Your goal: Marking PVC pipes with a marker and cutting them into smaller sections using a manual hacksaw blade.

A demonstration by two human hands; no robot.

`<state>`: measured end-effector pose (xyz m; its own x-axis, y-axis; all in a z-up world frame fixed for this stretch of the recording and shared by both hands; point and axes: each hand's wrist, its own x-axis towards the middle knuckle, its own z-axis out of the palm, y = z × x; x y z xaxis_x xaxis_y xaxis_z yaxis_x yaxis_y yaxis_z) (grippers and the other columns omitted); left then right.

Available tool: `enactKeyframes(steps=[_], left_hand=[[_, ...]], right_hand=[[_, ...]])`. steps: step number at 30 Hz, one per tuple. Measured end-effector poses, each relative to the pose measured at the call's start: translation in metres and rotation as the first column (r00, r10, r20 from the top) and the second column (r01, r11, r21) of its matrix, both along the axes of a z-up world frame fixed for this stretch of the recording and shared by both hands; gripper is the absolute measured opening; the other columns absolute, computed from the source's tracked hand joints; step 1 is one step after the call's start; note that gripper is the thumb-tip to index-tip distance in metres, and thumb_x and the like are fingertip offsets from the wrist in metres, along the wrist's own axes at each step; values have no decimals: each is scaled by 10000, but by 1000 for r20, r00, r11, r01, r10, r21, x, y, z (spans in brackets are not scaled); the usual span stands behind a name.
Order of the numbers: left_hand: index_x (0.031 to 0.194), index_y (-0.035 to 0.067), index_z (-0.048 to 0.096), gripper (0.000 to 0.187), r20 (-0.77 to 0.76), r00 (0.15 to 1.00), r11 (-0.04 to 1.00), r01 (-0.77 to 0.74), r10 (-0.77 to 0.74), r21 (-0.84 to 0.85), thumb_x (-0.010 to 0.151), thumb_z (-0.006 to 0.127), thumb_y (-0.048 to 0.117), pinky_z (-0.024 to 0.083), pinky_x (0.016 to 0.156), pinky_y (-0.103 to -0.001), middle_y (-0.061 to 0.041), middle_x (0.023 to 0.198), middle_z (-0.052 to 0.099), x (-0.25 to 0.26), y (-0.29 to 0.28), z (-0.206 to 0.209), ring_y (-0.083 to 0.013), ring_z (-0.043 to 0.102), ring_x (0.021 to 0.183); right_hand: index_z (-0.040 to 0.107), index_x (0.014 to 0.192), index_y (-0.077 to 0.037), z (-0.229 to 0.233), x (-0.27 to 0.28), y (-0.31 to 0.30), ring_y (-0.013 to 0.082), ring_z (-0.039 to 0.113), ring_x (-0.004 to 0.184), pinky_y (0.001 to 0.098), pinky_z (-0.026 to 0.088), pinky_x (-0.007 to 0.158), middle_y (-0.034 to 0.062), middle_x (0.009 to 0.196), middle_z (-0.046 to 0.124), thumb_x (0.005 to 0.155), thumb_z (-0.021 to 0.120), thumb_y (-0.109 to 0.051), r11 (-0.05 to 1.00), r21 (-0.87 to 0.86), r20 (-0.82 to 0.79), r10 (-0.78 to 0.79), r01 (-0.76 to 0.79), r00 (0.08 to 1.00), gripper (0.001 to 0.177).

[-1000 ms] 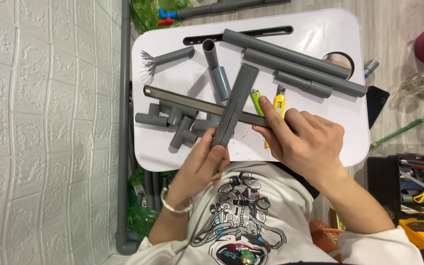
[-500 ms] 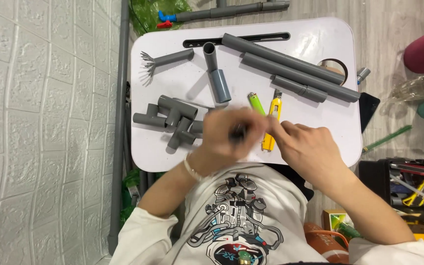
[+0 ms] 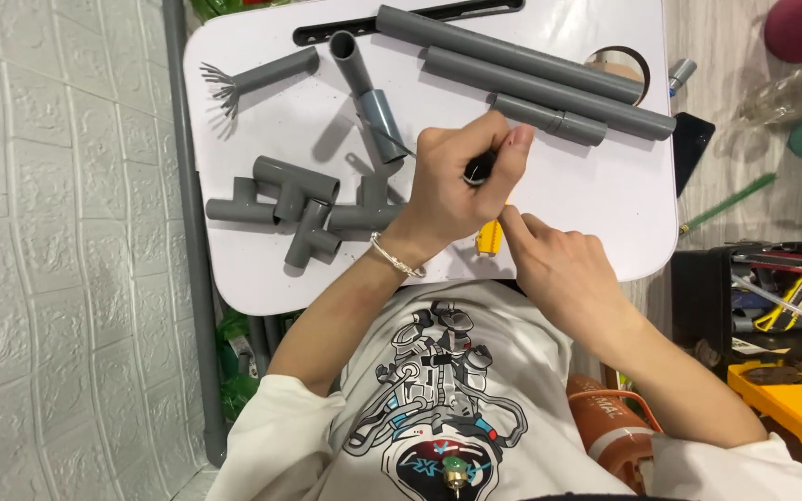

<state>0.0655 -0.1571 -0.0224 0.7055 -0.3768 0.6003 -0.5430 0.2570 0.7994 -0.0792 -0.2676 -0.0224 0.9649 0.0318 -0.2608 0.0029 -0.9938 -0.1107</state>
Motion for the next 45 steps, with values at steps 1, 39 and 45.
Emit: enactKeyframes(steps=[1,39,45], left_hand=[[674,149,496,389,15,1000,1000,8,-8,8,1049,583,205,411,394,-148,11,423,451,-1,-1,0,-48,484,355],[792,102,468,334,-13,1000,998,27,-28,-57,1071,458,286,298,452,-262,13,642,412,-17,-9,3,-96,391,523],[717,147,413,317,82,992,975,-74,93,-211,1027,469,182,446,443,-185,-27,452,424,-24,-14,26,-156,557,384]], right_hand=[[509,1126,-147,-3,-3,0,308,715,542,428,607,597,-16,729,527,886,471,42,1000,-10,17,6,-6,1000,308],[530,1019,-149,-54,-25,-27,247,524,511,379,307,411,-34,623,491,928,608,-16,975,-203,317,149,-86,937,179],[579,823,-165,-60,-13,-37,206,525,465,331,465,468,-47,520,377,882,617,-26,946,-266,391,283,-187,876,155]])
